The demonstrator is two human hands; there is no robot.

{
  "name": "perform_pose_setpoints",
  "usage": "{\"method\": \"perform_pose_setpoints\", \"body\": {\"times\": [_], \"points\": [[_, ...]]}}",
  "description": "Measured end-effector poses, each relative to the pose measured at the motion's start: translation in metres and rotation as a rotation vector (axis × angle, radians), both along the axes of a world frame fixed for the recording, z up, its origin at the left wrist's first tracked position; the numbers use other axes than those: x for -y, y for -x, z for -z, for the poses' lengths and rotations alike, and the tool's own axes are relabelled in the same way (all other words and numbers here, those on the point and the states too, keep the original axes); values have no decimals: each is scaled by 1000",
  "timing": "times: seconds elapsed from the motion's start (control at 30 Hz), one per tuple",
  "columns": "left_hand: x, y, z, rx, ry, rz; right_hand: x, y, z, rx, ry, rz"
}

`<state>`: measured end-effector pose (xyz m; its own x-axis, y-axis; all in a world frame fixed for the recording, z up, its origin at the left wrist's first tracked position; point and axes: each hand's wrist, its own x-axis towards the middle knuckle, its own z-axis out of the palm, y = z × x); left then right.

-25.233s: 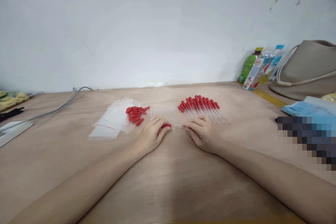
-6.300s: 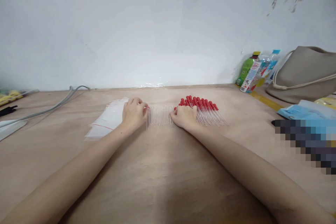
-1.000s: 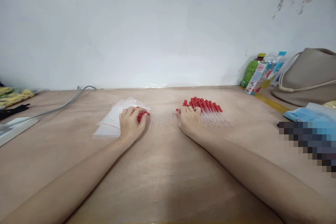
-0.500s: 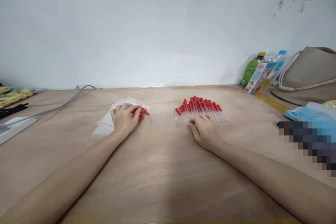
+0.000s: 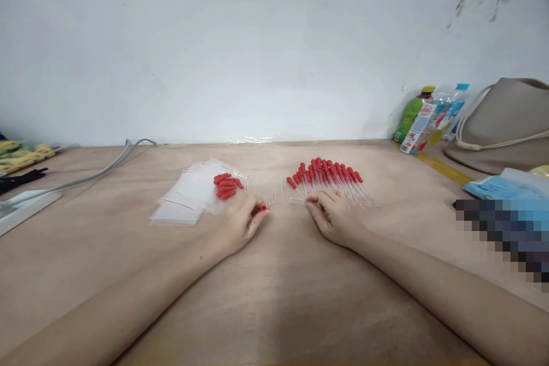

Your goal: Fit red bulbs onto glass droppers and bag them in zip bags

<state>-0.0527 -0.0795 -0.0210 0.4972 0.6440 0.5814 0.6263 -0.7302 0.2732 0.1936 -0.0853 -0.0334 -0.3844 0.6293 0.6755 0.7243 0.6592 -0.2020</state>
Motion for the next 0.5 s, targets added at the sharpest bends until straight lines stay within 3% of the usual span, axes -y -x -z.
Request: {"method": "perform_pose_setpoints", "body": {"times": [0.17, 0.5], "points": [[7, -10, -1, -11, 96, 38, 6, 6, -1, -10, 14, -92], [8, -14, -3, 18, 131, 60, 10, 17, -4, 71, 21, -140]]}}
